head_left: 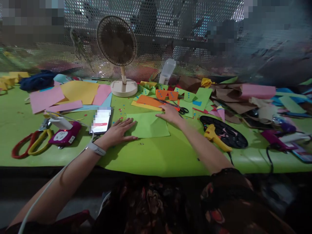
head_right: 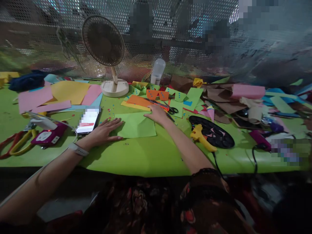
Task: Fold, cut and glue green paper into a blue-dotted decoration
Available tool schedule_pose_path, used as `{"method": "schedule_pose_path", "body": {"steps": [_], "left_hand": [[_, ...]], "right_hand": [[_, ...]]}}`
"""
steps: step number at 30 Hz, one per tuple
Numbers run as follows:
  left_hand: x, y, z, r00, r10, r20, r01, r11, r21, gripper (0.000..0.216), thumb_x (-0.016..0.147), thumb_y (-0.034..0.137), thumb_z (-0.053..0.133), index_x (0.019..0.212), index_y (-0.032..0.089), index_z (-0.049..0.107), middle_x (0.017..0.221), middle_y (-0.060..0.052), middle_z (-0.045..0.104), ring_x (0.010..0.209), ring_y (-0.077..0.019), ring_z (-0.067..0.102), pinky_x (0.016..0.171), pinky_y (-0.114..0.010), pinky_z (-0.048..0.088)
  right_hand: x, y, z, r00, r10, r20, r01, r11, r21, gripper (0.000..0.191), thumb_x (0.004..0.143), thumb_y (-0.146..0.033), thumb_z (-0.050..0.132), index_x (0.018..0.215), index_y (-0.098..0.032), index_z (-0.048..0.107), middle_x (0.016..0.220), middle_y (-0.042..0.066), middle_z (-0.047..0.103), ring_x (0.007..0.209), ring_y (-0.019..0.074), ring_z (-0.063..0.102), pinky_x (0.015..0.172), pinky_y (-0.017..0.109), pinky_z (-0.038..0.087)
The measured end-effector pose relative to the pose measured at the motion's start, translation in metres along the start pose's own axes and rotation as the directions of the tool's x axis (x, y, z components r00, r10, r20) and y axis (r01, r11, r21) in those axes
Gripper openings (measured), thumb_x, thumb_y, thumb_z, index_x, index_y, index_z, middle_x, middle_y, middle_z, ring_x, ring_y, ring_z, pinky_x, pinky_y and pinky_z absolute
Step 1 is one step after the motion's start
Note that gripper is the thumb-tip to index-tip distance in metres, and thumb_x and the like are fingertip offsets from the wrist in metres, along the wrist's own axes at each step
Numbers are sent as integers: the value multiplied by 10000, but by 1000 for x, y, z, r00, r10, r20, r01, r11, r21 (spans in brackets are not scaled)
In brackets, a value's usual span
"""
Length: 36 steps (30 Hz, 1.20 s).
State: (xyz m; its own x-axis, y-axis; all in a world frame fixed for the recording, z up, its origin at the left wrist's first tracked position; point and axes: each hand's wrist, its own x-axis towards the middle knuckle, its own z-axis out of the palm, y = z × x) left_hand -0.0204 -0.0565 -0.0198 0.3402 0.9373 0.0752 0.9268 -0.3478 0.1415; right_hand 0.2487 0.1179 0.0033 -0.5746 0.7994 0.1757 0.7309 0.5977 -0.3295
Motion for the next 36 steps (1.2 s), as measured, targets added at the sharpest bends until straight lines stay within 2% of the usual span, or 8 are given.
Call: {"method": "schedule_pose_path", "body": {"steps": [6,9,16,20,22,26,31,36], "left_hand": [[2,-3,1,999,-22,-47,23,999,33,874,857,767,427,1524,208,352,1602,-115,302,1500,-282,218,1225,-483,100],[2,-4,-3,996,-25,-86,28,999,32,826,886,734,419,1527,218,340,1605,-113,298,1503,-262,211,1232,-477,84],[1,23,-24,971,184,-153,-184,983,12,962,791,680,634,1544,187,293,1620,-134,242,1503,-289,201,1241,-495,82],[7,41,-21,956,265,-126,-269,963,-16,578,883,268,588,1446,196,478,1553,-101,397,1452,-257,345,1225,-499,204],[9,45,-16,959,258,-114,-269,957,-105,497,878,126,488,1358,216,584,1443,-64,550,1351,-217,499,1168,-450,358],[10,43,-8,975,188,-116,-217,915,-340,379,926,207,479,1245,235,681,1261,-56,693,1134,-206,673,1004,-387,541],[8,44,-9,986,112,-124,-163,813,-559,272,927,363,562,1079,237,749,1171,-80,735,1045,-216,709,937,-397,569],[10,48,-16,996,-41,-76,-21,739,-673,285,878,439,641,730,207,713,916,-63,772,898,-204,712,774,-328,567]], "right_hand": [[-4,6,-10,996,87,25,-91,955,283,187,744,-321,762,832,-162,721,749,26,648,696,163,593,655,280,436],[-16,7,-12,964,259,54,-248,812,529,254,723,-359,791,649,-169,640,611,-6,604,549,131,581,585,274,463],[-57,-8,-15,874,437,214,-441,523,729,231,849,-342,701,742,-194,561,584,-25,592,448,122,602,502,277,545],[-76,-18,-10,854,445,269,-478,468,743,118,873,-258,651,806,-187,585,632,-1,634,488,137,624,541,309,572],[-87,-19,-11,872,432,231,-449,514,731,97,880,-272,635,846,-184,612,712,32,679,585,165,662,612,349,589],[-113,-16,-26,973,185,-136,-90,854,512,261,896,-405,616,1028,-188,671,1114,123,698,1021,251,661,889,473,547],[-133,-15,-31,943,-318,92,242,851,466,477,814,-510,715,1218,-263,655,1329,94,629,1240,276,568,1042,522,447],[-126,-15,-15,960,-256,112,171,855,489,240,937,-381,582,820,-214,709,915,56,732,851,192,674,794,374,537]]}}
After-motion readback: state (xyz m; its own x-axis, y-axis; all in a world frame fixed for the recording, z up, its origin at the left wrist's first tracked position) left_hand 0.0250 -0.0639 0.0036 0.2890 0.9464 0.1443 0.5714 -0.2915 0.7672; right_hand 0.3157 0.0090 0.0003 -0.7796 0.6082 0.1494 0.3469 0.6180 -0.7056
